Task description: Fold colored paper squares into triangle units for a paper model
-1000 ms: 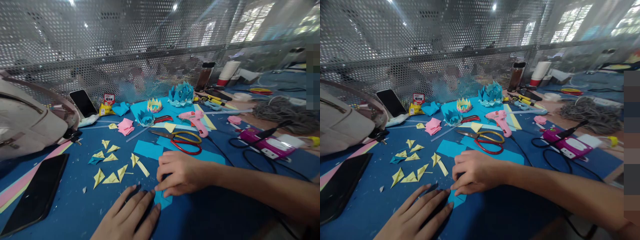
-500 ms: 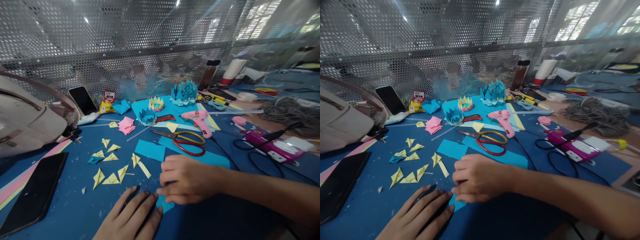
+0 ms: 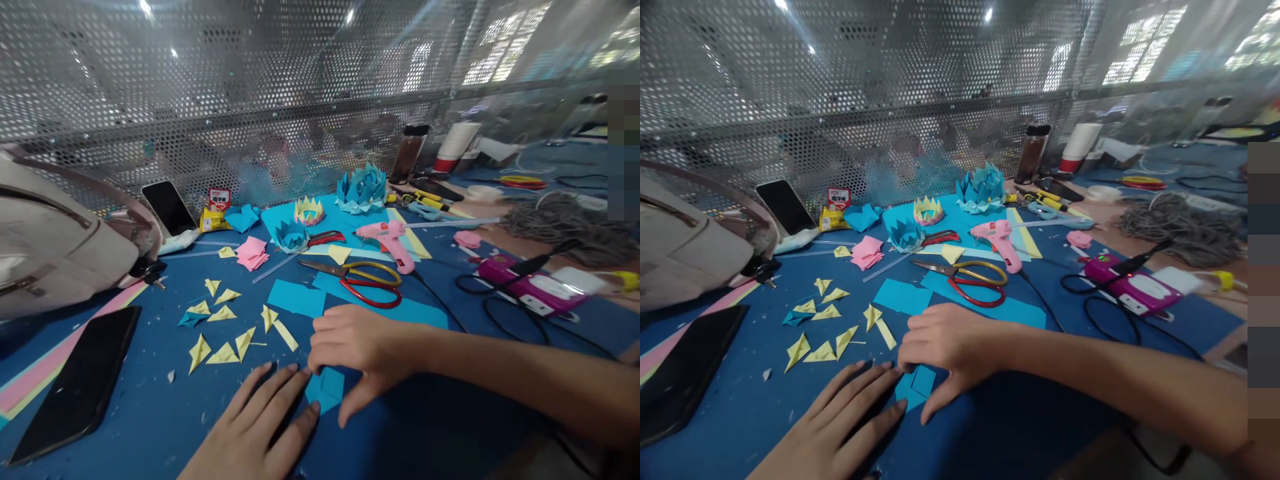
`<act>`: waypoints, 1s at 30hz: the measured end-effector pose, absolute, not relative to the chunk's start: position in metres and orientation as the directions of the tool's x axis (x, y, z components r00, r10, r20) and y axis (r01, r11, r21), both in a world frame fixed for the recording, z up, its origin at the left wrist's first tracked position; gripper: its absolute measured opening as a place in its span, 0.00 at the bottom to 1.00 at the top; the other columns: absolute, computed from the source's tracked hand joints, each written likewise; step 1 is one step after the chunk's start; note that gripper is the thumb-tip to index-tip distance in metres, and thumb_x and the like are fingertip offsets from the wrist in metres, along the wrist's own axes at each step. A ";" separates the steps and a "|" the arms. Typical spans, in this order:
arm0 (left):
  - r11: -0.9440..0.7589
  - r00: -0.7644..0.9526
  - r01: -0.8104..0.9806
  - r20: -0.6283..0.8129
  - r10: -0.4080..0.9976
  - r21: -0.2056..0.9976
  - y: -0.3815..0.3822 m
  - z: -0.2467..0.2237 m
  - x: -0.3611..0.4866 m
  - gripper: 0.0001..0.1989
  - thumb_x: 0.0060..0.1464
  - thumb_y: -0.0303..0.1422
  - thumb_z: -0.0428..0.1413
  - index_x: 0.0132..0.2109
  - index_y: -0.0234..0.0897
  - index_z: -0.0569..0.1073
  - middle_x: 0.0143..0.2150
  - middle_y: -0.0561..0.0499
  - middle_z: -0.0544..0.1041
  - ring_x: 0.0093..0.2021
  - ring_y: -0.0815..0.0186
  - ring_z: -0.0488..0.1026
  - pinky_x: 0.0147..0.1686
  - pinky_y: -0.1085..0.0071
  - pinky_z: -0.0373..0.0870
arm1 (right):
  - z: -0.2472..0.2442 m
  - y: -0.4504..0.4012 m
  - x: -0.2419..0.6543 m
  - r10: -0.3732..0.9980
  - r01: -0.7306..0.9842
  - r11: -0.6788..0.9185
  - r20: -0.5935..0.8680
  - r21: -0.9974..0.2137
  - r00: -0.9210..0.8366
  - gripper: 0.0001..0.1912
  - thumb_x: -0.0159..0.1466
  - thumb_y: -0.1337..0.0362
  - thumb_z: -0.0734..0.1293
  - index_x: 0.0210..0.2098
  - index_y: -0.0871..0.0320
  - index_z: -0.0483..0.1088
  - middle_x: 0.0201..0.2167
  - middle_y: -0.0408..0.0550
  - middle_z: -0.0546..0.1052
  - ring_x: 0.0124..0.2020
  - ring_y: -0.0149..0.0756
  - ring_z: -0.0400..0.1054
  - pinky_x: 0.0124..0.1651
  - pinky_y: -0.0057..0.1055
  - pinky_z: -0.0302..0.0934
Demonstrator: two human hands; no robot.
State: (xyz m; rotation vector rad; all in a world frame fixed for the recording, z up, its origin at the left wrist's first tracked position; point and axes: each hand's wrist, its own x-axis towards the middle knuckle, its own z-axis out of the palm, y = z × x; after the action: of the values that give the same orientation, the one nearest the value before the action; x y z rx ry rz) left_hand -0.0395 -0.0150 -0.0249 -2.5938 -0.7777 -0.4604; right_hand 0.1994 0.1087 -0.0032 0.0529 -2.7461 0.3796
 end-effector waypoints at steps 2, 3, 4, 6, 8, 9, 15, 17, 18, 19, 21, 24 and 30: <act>-0.783 0.805 0.562 0.397 0.442 -0.266 -0.015 -0.024 -0.040 0.24 0.73 0.43 0.39 0.60 0.38 0.74 0.60 0.47 0.75 0.63 0.59 0.67 0.71 0.56 0.43 | -0.002 0.107 0.199 -0.014 -0.118 0.954 0.353 -0.274 -0.935 0.18 0.69 0.50 0.67 0.38 0.60 0.70 0.30 0.44 0.73 0.33 0.34 0.61 0.34 0.32 0.49; -0.792 0.812 0.551 0.388 0.437 -0.262 -0.015 -0.024 -0.040 0.24 0.74 0.42 0.39 0.60 0.38 0.74 0.61 0.49 0.75 0.63 0.60 0.67 0.71 0.55 0.40 | -0.001 0.106 0.199 -0.030 -0.132 0.953 0.348 -0.274 -0.937 0.15 0.70 0.53 0.66 0.37 0.60 0.70 0.30 0.44 0.73 0.33 0.34 0.61 0.34 0.32 0.50; -0.801 0.819 0.541 0.377 0.432 -0.258 -0.015 -0.024 -0.040 0.23 0.74 0.41 0.39 0.60 0.37 0.74 0.61 0.50 0.75 0.63 0.60 0.67 0.72 0.55 0.37 | -0.001 0.106 0.200 -0.044 -0.144 0.952 0.345 -0.269 -0.938 0.14 0.71 0.55 0.65 0.36 0.59 0.70 0.29 0.44 0.73 0.33 0.35 0.61 0.34 0.32 0.50; -0.813 0.826 0.528 0.370 0.425 -0.244 -0.016 -0.027 -0.041 0.23 0.74 0.40 0.39 0.61 0.36 0.73 0.61 0.50 0.75 0.63 0.61 0.67 0.72 0.56 0.34 | 0.000 0.107 0.200 -0.056 -0.155 0.953 0.349 -0.262 -0.935 0.14 0.73 0.57 0.63 0.36 0.59 0.71 0.29 0.44 0.73 0.32 0.35 0.61 0.35 0.32 0.50; -0.818 0.810 0.537 0.396 0.433 -0.204 -0.018 -0.032 -0.041 0.23 0.74 0.39 0.39 0.61 0.36 0.73 0.61 0.51 0.75 0.62 0.61 0.67 0.72 0.55 0.35 | 0.001 0.108 0.201 -0.037 -0.140 0.951 0.346 -0.277 -0.937 0.13 0.73 0.58 0.62 0.37 0.59 0.72 0.29 0.44 0.74 0.33 0.35 0.61 0.35 0.32 0.51; -0.817 0.790 0.549 0.425 0.441 -0.173 -0.019 -0.036 -0.041 0.23 0.74 0.38 0.39 0.61 0.36 0.73 0.61 0.52 0.75 0.62 0.61 0.67 0.72 0.55 0.35 | 0.001 0.109 0.201 -0.018 -0.122 0.950 0.339 -0.288 -0.941 0.13 0.73 0.58 0.63 0.37 0.59 0.72 0.30 0.44 0.74 0.33 0.35 0.62 0.36 0.32 0.51; -0.821 0.704 0.569 0.547 0.453 -0.053 -0.023 -0.050 -0.036 0.20 0.74 0.37 0.41 0.58 0.37 0.75 0.57 0.53 0.78 0.59 0.65 0.69 0.72 0.58 0.40 | 0.000 0.106 0.200 0.191 0.082 0.919 0.254 -0.387 -0.948 0.12 0.68 0.59 0.69 0.45 0.61 0.72 0.38 0.47 0.76 0.39 0.36 0.64 0.42 0.32 0.55; -0.817 0.705 0.573 0.543 0.455 -0.059 -0.024 -0.049 -0.036 0.20 0.74 0.36 0.41 0.58 0.37 0.75 0.58 0.53 0.77 0.60 0.65 0.69 0.72 0.57 0.40 | -0.001 0.101 0.199 0.291 0.168 0.881 0.228 -0.442 -0.929 0.15 0.67 0.58 0.71 0.48 0.60 0.72 0.40 0.47 0.75 0.40 0.37 0.64 0.44 0.33 0.56; -0.815 0.707 0.576 0.542 0.454 -0.069 -0.024 -0.048 -0.036 0.20 0.74 0.36 0.41 0.58 0.37 0.75 0.59 0.52 0.76 0.60 0.65 0.69 0.72 0.57 0.40 | -0.002 0.098 0.198 0.332 0.200 0.861 0.218 -0.468 -0.918 0.15 0.66 0.57 0.72 0.48 0.60 0.73 0.41 0.47 0.75 0.41 0.37 0.64 0.45 0.33 0.57; -0.812 0.708 0.578 0.544 0.449 -0.082 -0.024 -0.048 -0.035 0.20 0.74 0.36 0.41 0.58 0.37 0.75 0.59 0.52 0.76 0.59 0.65 0.69 0.72 0.56 0.39 | -0.003 0.095 0.196 0.365 0.224 0.841 0.211 -0.492 -0.907 0.15 0.65 0.57 0.72 0.47 0.59 0.73 0.42 0.47 0.75 0.42 0.37 0.65 0.46 0.33 0.57; -0.807 0.717 0.579 0.545 0.435 -0.118 -0.023 -0.048 -0.035 0.18 0.74 0.34 0.43 0.57 0.37 0.76 0.59 0.52 0.76 0.59 0.65 0.70 0.72 0.55 0.40 | -0.005 0.090 0.194 0.409 0.252 0.809 0.200 -0.531 -0.891 0.13 0.64 0.58 0.73 0.44 0.58 0.73 0.42 0.47 0.75 0.43 0.37 0.65 0.48 0.34 0.58; -0.796 0.726 0.582 0.545 0.419 -0.165 -0.022 -0.050 -0.035 0.16 0.73 0.33 0.45 0.57 0.38 0.76 0.59 0.51 0.75 0.58 0.65 0.71 0.72 0.53 0.41 | -0.007 0.086 0.193 0.433 0.246 0.769 0.199 -0.589 -0.879 0.10 0.64 0.61 0.73 0.41 0.58 0.73 0.43 0.47 0.74 0.46 0.38 0.66 0.51 0.35 0.59; -0.789 0.713 0.592 0.562 0.419 -0.162 -0.023 -0.059 -0.035 0.18 0.74 0.31 0.43 0.55 0.40 0.77 0.60 0.52 0.75 0.59 0.65 0.70 0.72 0.53 0.42 | 0.004 0.077 0.194 0.470 0.077 0.554 0.234 -0.829 -0.851 0.16 0.65 0.71 0.68 0.52 0.59 0.69 0.55 0.53 0.70 0.56 0.37 0.66 0.58 0.33 0.64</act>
State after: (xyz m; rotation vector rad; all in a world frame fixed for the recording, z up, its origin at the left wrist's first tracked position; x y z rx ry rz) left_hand -0.0346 -0.0231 -0.0594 -2.5890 -0.7908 -0.7331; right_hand 0.1936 0.0774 0.0039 -0.4431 -2.3590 1.2285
